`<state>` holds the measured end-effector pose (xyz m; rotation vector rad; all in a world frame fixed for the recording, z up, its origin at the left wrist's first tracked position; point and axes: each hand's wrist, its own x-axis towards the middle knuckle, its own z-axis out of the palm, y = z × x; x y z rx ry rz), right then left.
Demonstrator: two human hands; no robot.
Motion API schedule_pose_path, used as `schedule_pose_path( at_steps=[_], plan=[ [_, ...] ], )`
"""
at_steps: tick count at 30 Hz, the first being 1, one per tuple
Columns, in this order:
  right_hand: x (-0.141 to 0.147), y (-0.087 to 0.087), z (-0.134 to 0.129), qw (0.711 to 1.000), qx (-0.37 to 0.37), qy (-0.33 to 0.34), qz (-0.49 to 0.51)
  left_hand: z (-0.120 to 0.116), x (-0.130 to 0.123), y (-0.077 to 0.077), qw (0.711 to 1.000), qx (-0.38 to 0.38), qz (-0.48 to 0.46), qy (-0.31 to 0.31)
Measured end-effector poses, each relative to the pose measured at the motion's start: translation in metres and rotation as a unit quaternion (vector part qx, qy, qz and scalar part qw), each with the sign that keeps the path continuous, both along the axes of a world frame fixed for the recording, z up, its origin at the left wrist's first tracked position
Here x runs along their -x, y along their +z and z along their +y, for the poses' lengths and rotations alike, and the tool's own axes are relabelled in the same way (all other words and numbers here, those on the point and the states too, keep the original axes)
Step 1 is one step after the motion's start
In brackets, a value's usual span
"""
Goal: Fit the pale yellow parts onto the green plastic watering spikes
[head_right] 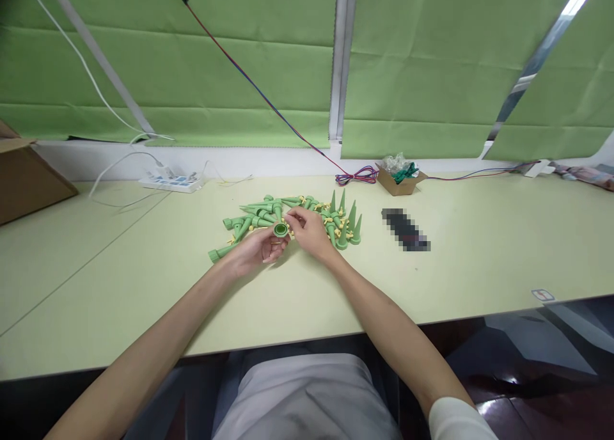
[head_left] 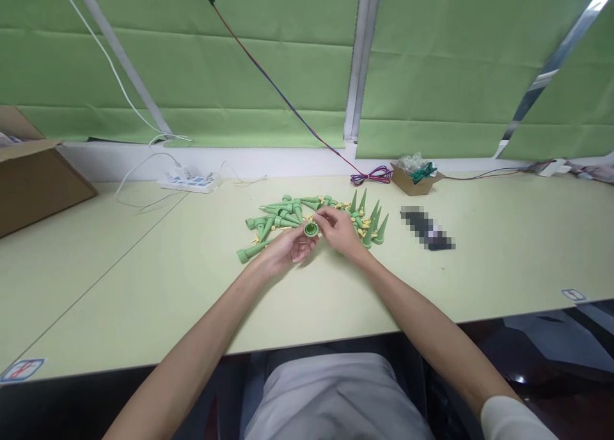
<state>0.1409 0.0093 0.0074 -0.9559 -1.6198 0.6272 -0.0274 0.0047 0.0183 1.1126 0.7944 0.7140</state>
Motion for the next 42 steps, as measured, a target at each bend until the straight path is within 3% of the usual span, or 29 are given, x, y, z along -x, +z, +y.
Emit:
schedule_pose_path(
  at_steps=[3, 6, 13, 17, 22, 27, 31, 34, 38, 42],
  plan=[
    [0.0, 0.0, 0.0, 1.0, 0.001, -0.007, -0.015, 0.0, 0.0, -0.002, 0.998, -0.035, 0.026, 0.034],
    [-0.001, 0.0, 0.0, 0.999, 0.025, -0.01, -0.03, 0.001, 0.0, -0.004, 0.986, -0.135, 0.079, 0.065],
    [-0.002, -0.002, 0.002, 0.997, 0.071, -0.001, -0.026, 0.001, 0.001, -0.006, 0.913, -0.335, 0.201, 0.12],
    [-0.001, -0.004, 0.003, 0.993, 0.113, -0.017, -0.037, -0.001, 0.0, -0.006, 0.881, -0.392, 0.231, 0.128],
    [0.0, -0.005, 0.003, 0.985, 0.165, -0.037, -0.037, -0.001, 0.001, -0.01, 0.865, -0.42, 0.251, 0.115],
    [0.0, -0.004, 0.003, 0.988, 0.15, -0.034, -0.003, 0.0, -0.002, -0.01, 0.886, -0.381, 0.226, 0.135],
    [0.0, -0.007, 0.006, 0.99, 0.117, -0.058, 0.047, 0.003, -0.003, -0.009, 0.939, -0.274, 0.129, 0.162],
    [-0.001, -0.01, 0.009, 0.991, 0.096, -0.056, 0.079, 0.004, -0.002, -0.006, 0.959, -0.198, 0.085, 0.182],
    [-0.001, -0.009, 0.008, 0.995, 0.057, -0.017, 0.086, 0.002, -0.003, 0.001, 0.987, -0.088, 0.069, 0.119],
    [0.0, -0.004, 0.002, 0.996, 0.037, 0.019, 0.074, -0.002, -0.006, 0.004, 0.995, -0.047, 0.039, 0.076]
  ],
)
